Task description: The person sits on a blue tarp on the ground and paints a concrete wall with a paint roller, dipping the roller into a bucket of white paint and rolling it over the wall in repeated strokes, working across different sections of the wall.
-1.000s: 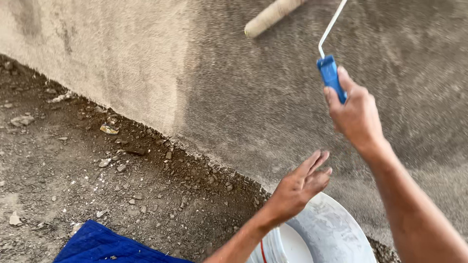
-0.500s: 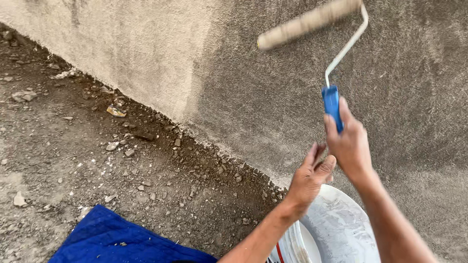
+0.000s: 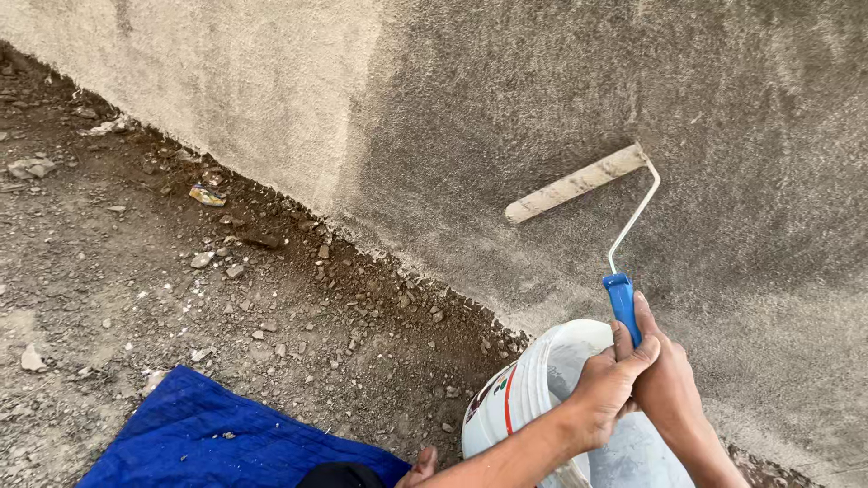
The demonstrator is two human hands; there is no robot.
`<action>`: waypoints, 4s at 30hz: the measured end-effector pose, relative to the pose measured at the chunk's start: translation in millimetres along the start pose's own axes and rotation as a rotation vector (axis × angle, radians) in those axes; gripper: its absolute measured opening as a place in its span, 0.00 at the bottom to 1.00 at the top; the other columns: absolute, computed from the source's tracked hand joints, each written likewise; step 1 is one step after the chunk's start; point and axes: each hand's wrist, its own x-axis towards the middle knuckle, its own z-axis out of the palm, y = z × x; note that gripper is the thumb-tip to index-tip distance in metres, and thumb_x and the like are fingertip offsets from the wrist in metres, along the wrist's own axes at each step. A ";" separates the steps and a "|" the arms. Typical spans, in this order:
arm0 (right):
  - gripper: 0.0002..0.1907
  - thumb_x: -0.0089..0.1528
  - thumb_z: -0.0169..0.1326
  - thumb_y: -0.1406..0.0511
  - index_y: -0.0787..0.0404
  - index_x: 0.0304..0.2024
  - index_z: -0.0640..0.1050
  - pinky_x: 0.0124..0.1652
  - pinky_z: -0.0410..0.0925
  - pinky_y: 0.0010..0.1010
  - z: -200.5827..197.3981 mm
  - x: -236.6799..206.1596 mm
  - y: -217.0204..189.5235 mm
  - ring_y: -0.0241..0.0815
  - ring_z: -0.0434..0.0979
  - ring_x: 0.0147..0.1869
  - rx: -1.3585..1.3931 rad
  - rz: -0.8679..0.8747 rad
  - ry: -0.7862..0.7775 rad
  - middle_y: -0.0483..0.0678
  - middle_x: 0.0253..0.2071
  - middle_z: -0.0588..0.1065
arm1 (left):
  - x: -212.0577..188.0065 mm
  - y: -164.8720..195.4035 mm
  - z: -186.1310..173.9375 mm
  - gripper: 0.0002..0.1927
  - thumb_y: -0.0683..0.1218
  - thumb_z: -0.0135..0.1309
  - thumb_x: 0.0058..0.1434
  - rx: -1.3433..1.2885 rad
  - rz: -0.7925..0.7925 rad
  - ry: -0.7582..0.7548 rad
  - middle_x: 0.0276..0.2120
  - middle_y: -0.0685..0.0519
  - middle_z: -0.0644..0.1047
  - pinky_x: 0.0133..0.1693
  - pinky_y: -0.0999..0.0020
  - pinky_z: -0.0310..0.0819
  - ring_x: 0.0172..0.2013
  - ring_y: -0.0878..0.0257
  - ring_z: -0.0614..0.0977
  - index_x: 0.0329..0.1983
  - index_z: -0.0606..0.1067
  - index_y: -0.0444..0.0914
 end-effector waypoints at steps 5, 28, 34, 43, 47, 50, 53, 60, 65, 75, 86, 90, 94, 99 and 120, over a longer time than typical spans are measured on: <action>0.31 0.66 0.50 0.57 0.54 0.72 0.65 0.37 0.70 0.53 14.1 7.6 -3.2 0.68 0.80 0.40 -0.108 -0.008 -0.040 0.65 0.36 0.79 | -6.8 24.8 0.1 0.40 0.61 0.63 0.59 -0.201 0.127 0.001 0.58 0.54 0.73 0.56 0.68 0.70 0.58 0.66 0.74 0.68 0.64 0.39; 0.17 0.71 0.43 0.57 0.62 0.52 0.75 0.31 0.73 0.51 117.6 137.7 -181.4 0.59 0.81 0.32 -0.196 -0.403 -0.172 0.57 0.32 0.80 | -19.7 197.1 -108.3 0.54 0.65 0.61 0.54 -0.226 0.695 0.235 0.65 0.43 0.66 0.66 0.53 0.64 0.66 0.52 0.68 0.74 0.48 0.38; 0.13 0.68 0.48 0.58 0.59 0.46 0.79 0.36 0.74 0.51 110.0 123.3 -142.0 0.59 0.83 0.37 -0.322 -0.366 -0.210 0.58 0.35 0.80 | -14.6 169.6 -94.6 0.53 0.68 0.62 0.49 -0.238 0.519 0.246 0.60 0.45 0.69 0.62 0.52 0.68 0.62 0.52 0.71 0.70 0.53 0.44; 0.24 0.65 0.49 0.53 0.54 0.61 0.71 0.41 0.76 0.50 56.4 52.8 -51.5 0.57 0.84 0.41 -0.580 -0.164 -0.282 0.56 0.38 0.81 | 15.6 77.8 -47.4 0.28 0.59 0.63 0.58 -0.317 0.175 0.153 0.51 0.50 0.75 0.56 0.56 0.72 0.53 0.60 0.77 0.53 0.68 0.40; 0.27 0.67 0.45 0.51 0.51 0.66 0.67 0.41 0.76 0.48 36.9 31.6 -40.2 0.55 0.84 0.43 -0.660 -0.099 -0.285 0.55 0.40 0.82 | 11.6 53.4 -30.3 0.30 0.57 0.64 0.57 -0.339 0.151 0.098 0.53 0.49 0.74 0.57 0.58 0.72 0.54 0.59 0.76 0.55 0.67 0.38; 0.32 0.68 0.44 0.50 0.51 0.72 0.64 0.40 0.76 0.48 33.1 23.1 -41.4 0.57 0.84 0.42 -0.648 -0.073 -0.258 0.56 0.39 0.81 | 9.2 49.3 -25.2 0.34 0.55 0.65 0.56 -0.342 0.076 0.195 0.57 0.52 0.74 0.61 0.60 0.71 0.58 0.61 0.76 0.60 0.63 0.41; 0.25 0.68 0.44 0.51 0.53 0.63 0.70 0.40 0.75 0.49 39.8 26.5 -44.3 0.57 0.84 0.42 -0.639 -0.097 -0.261 0.56 0.38 0.81 | 10.9 56.0 -28.8 0.36 0.58 0.65 0.55 -0.268 0.122 0.272 0.55 0.50 0.75 0.58 0.62 0.71 0.56 0.61 0.76 0.61 0.68 0.37; 0.12 0.65 0.51 0.58 0.58 0.42 0.79 0.37 0.74 0.48 96.5 68.0 -66.5 0.57 0.83 0.40 -0.563 -0.344 -0.168 0.57 0.36 0.80 | 21.6 98.4 -82.3 0.32 0.60 0.63 0.54 -0.295 0.267 0.328 0.51 0.49 0.76 0.54 0.61 0.72 0.52 0.61 0.77 0.54 0.74 0.36; 0.06 0.61 0.53 0.66 0.60 0.37 0.79 0.33 0.74 0.47 150.5 101.2 -120.7 0.57 0.83 0.38 -0.474 -0.489 -0.197 0.55 0.35 0.80 | 21.4 145.1 -147.5 0.31 0.61 0.64 0.53 -0.386 0.351 0.367 0.47 0.52 0.78 0.51 0.60 0.74 0.48 0.62 0.79 0.52 0.75 0.37; 0.07 0.64 0.52 0.67 0.60 0.35 0.80 0.31 0.75 0.44 189.8 123.9 -159.2 0.53 0.84 0.35 -0.543 -0.529 -0.233 0.54 0.33 0.81 | 22.3 167.5 -189.2 0.29 0.63 0.63 0.56 -0.449 0.468 0.349 0.42 0.50 0.79 0.47 0.58 0.78 0.43 0.59 0.81 0.49 0.74 0.38; 0.09 0.63 0.53 0.60 0.58 0.38 0.80 0.34 0.76 0.43 74.3 70.2 -48.3 0.53 0.85 0.36 -0.708 -0.332 -0.294 0.51 0.34 0.81 | 44.4 69.1 -80.1 0.28 0.61 0.62 0.59 -0.408 0.212 0.129 0.46 0.51 0.79 0.46 0.61 0.79 0.46 0.62 0.82 0.52 0.74 0.37; 0.18 0.64 0.51 0.54 0.51 0.54 0.77 0.35 0.76 0.43 38.0 31.8 -23.5 0.51 0.85 0.39 -0.711 -0.249 -0.266 0.52 0.37 0.81 | 37.1 34.3 -46.6 0.29 0.62 0.62 0.62 -0.241 0.041 0.133 0.47 0.50 0.78 0.42 0.61 0.78 0.44 0.61 0.81 0.52 0.72 0.35; 0.38 0.63 0.50 0.51 0.40 0.76 0.58 0.36 0.76 0.43 19.9 4.8 -8.4 0.52 0.84 0.39 -0.731 -0.064 -0.308 0.51 0.38 0.81 | 28.8 11.3 -26.0 0.27 0.60 0.61 0.60 -0.165 -0.076 0.104 0.49 0.52 0.77 0.45 0.62 0.77 0.46 0.64 0.80 0.52 0.72 0.38; 0.39 0.62 0.50 0.50 0.35 0.76 0.56 0.37 0.76 0.42 19.9 2.4 -8.6 0.49 0.85 0.40 -0.721 -0.039 -0.298 0.50 0.37 0.82 | 29.1 5.1 -26.1 0.28 0.58 0.63 0.60 -0.135 0.011 0.079 0.47 0.49 0.77 0.45 0.62 0.77 0.47 0.60 0.79 0.51 0.72 0.34; 0.30 0.64 0.48 0.47 0.39 0.68 0.68 0.32 0.74 0.45 38.6 12.3 -8.7 0.51 0.84 0.37 -0.517 -0.113 -0.070 0.51 0.34 0.81 | 39.7 12.7 -35.0 0.45 0.66 0.65 0.55 0.092 0.220 0.147 0.55 0.42 0.72 0.54 0.67 0.73 0.55 0.62 0.75 0.58 0.63 0.28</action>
